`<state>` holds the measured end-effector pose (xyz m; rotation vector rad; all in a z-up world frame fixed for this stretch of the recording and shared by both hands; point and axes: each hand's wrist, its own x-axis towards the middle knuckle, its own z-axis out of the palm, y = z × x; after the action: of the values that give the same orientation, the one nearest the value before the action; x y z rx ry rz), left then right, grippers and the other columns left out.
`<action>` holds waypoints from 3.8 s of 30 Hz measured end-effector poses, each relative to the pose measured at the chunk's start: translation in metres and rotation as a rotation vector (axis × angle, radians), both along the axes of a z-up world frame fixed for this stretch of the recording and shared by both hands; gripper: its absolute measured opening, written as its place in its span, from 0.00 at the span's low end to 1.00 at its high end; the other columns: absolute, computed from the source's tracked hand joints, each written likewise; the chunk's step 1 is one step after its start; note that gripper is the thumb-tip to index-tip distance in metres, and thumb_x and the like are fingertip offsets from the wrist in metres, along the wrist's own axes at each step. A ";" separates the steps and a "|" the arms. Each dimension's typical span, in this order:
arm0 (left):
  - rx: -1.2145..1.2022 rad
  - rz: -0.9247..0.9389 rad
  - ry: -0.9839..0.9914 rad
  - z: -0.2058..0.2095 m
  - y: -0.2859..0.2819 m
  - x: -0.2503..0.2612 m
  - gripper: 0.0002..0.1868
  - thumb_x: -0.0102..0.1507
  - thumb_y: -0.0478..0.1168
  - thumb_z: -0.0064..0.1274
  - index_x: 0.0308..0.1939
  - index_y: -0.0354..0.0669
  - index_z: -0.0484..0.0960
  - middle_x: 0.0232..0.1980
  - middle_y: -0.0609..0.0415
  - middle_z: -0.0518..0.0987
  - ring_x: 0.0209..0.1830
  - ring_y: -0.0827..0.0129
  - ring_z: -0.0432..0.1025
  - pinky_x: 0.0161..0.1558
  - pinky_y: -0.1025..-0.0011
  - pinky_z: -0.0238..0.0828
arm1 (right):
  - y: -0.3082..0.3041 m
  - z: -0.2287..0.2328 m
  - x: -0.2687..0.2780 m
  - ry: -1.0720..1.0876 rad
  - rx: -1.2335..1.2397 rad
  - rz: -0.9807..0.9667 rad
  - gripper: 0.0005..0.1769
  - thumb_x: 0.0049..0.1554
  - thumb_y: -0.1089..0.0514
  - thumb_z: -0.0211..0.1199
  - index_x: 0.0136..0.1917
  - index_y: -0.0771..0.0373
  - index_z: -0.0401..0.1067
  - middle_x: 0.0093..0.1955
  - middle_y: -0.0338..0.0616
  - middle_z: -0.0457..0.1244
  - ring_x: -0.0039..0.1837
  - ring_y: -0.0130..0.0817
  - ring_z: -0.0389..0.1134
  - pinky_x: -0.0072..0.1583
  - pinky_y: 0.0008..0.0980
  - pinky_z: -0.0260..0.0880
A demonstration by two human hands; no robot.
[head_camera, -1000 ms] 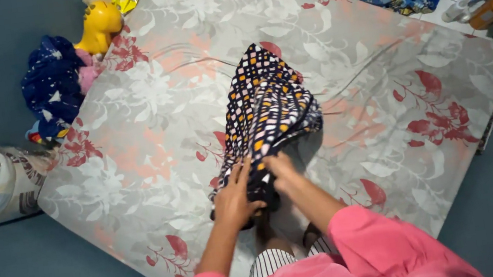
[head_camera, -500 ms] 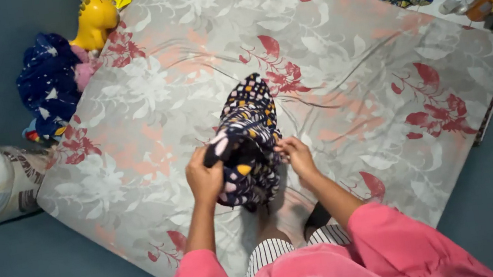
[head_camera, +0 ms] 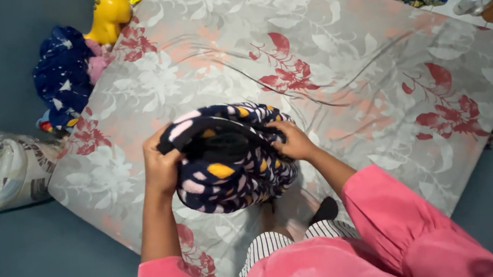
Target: Folding a blanket and arranging bedsheets on a mattress.
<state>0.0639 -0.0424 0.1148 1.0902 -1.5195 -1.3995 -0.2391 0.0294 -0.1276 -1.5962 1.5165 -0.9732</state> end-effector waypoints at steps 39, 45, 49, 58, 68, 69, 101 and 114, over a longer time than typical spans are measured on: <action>-0.087 0.232 0.574 0.061 -0.080 0.090 0.16 0.66 0.26 0.49 0.58 0.33 0.81 0.58 0.47 0.82 0.59 0.57 0.77 0.67 0.60 0.74 | -0.014 -0.098 -0.049 -1.329 0.729 -0.327 0.30 0.64 0.41 0.46 0.61 0.68 0.71 0.63 0.48 0.69 0.61 0.46 0.71 0.58 0.53 0.71; -0.067 0.204 0.548 0.064 -0.083 0.097 0.20 0.65 0.25 0.50 0.62 0.32 0.77 0.61 0.44 0.80 0.63 0.54 0.76 0.70 0.58 0.74 | -0.047 -0.046 0.060 -0.404 0.208 -0.157 0.28 0.62 0.53 0.57 0.74 0.60 0.65 0.72 0.49 0.62 0.72 0.42 0.62 0.70 0.43 0.60; -0.005 0.196 0.596 0.067 -0.070 0.095 0.24 0.62 0.27 0.49 0.63 0.34 0.75 0.62 0.44 0.79 0.63 0.53 0.75 0.69 0.56 0.74 | -0.081 -0.052 0.069 -0.263 -0.084 -0.128 0.31 0.61 0.58 0.58 0.75 0.67 0.60 0.74 0.56 0.58 0.69 0.46 0.63 0.66 0.39 0.63; 0.093 0.239 0.663 0.019 -0.069 0.154 0.21 0.67 0.28 0.45 0.65 0.34 0.75 0.63 0.44 0.79 0.65 0.53 0.74 0.70 0.56 0.71 | -0.139 -0.089 -0.013 -0.222 0.081 -0.240 0.09 0.69 0.54 0.53 0.58 0.60 0.68 0.53 0.45 0.64 0.56 0.35 0.64 0.60 0.36 0.65; -0.088 0.235 0.495 0.015 -0.080 0.185 0.20 0.67 0.26 0.48 0.64 0.36 0.76 0.64 0.45 0.79 0.65 0.56 0.74 0.70 0.58 0.72 | -0.075 -0.038 -0.095 0.311 0.080 -0.356 0.26 0.45 0.66 0.64 0.58 0.61 0.65 0.50 0.51 0.63 0.54 0.50 0.66 0.55 0.47 0.68; -0.098 0.236 0.499 0.020 -0.080 0.185 0.20 0.67 0.26 0.48 0.64 0.36 0.77 0.64 0.45 0.79 0.65 0.56 0.75 0.71 0.59 0.72 | -0.065 -0.048 -0.103 0.483 0.111 -0.527 0.18 0.50 0.65 0.67 0.54 0.61 0.68 0.51 0.52 0.64 0.56 0.55 0.67 0.55 0.50 0.68; 0.028 -0.158 -0.447 -0.056 -0.065 -0.044 0.23 0.50 0.35 0.62 0.50 0.38 0.85 0.42 0.49 0.86 0.43 0.67 0.79 0.50 0.69 0.75 | -0.056 0.162 0.019 -0.187 0.499 0.253 0.26 0.53 0.45 0.73 0.53 0.65 0.68 0.47 0.47 0.68 0.46 0.35 0.71 0.48 0.38 0.73; -0.181 -0.358 -0.250 -0.055 -0.024 -0.122 0.58 0.51 0.43 0.72 0.77 0.51 0.50 0.62 0.40 0.76 0.61 0.51 0.75 0.59 0.61 0.73 | -0.057 0.169 -0.009 -0.094 0.037 0.383 0.70 0.36 0.51 0.83 0.81 0.64 0.45 0.78 0.57 0.54 0.78 0.48 0.55 0.73 0.43 0.55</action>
<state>-0.0581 -0.0659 0.0595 0.9392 -2.0608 -1.3588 -0.2480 -0.0274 0.0410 -1.7074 1.1040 -0.7861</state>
